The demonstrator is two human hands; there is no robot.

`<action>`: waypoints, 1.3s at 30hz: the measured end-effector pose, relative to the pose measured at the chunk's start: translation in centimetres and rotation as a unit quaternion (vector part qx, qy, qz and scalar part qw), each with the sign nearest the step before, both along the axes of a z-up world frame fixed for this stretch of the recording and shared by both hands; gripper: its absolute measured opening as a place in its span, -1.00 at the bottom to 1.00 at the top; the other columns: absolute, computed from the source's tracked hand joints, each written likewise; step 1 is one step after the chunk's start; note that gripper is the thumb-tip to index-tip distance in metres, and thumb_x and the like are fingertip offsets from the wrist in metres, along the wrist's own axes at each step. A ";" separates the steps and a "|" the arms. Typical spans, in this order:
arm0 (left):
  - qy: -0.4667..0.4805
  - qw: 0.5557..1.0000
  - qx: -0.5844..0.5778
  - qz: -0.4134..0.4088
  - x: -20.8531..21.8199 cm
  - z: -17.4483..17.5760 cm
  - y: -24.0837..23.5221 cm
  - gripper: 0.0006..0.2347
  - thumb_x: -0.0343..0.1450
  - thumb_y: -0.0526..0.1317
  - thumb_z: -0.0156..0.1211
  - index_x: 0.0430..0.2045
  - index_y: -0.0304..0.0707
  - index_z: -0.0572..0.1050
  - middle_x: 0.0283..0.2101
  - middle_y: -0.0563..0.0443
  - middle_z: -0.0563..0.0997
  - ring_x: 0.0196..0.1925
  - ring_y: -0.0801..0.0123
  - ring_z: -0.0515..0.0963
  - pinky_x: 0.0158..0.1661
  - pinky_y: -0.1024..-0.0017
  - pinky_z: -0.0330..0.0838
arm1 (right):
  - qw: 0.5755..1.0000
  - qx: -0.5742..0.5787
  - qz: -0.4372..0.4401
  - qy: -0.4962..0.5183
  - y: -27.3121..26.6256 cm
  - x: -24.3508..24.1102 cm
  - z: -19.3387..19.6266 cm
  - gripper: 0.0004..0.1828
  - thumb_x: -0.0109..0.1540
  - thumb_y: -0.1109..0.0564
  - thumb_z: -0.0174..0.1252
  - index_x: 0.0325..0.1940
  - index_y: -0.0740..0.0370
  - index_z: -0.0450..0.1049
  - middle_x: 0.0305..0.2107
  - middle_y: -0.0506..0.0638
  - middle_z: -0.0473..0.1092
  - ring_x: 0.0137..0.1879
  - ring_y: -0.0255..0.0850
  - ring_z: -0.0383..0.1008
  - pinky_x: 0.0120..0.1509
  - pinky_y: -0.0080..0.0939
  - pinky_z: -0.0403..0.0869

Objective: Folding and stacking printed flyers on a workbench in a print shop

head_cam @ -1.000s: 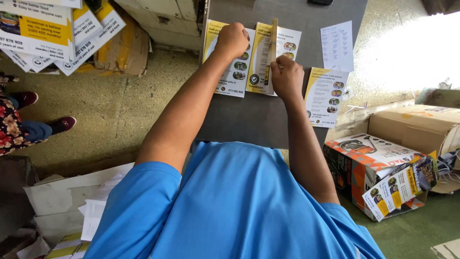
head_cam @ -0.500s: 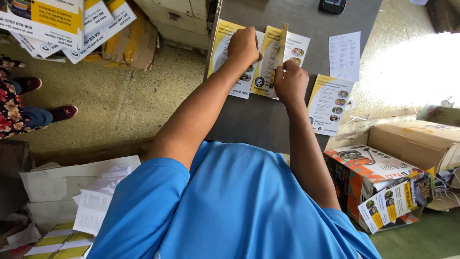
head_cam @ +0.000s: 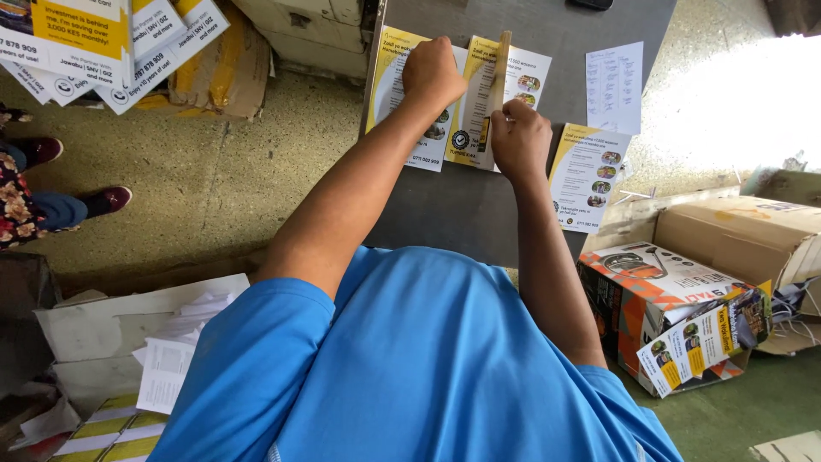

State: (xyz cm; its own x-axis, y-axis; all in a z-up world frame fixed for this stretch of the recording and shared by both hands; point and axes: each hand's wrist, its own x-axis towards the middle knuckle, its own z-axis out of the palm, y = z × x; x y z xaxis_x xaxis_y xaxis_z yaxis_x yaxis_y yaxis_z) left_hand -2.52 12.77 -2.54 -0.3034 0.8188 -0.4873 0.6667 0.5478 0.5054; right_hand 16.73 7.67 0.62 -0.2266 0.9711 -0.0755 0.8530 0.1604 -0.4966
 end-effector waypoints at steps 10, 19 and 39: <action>-0.038 0.997 0.046 -0.058 -0.8 -2.5 0.5 -0.62 0.56 0.08 0.11 -0.52 -0.23 0.47 -0.55 -0.06 0.53 -0.56 0.21 0.52 -0.61 0.24 0.41 | 0.998 -0.052 -0.041 0.020 -0.2 -0.5 0.8 -0.74 0.30 0.07 0.16 -0.47 0.15 0.39 -0.54 -0.04 0.48 -0.42 -0.15 0.42 -0.37 -0.02 0.32; 0.013 0.998 0.035 -0.041 -0.4 0.5 -0.2 -0.63 0.12 -0.25 0.67 -0.34 -0.29 0.55 -0.29 -0.12 0.68 -0.24 0.10 0.71 -0.38 0.22 0.65 | 1.000 0.023 -0.007 -0.019 -0.4 -0.7 -0.2 -0.77 0.29 0.04 0.07 -0.44 0.12 0.36 -0.43 -0.02 0.60 -0.24 -0.01 0.68 -0.35 -0.02 0.43; -0.010 0.997 -0.070 -0.003 0.0 3.5 0.1 -0.70 0.17 -0.36 0.57 -0.34 -0.29 0.54 -0.23 -0.10 0.65 -0.21 0.13 0.70 -0.44 0.30 0.66 | 0.991 -0.008 -0.124 -0.045 2.0 12.8 4.5 -0.83 0.21 0.11 0.11 -0.42 0.14 0.29 -0.57 -0.02 0.29 -0.41 -0.16 0.19 -0.36 0.06 0.13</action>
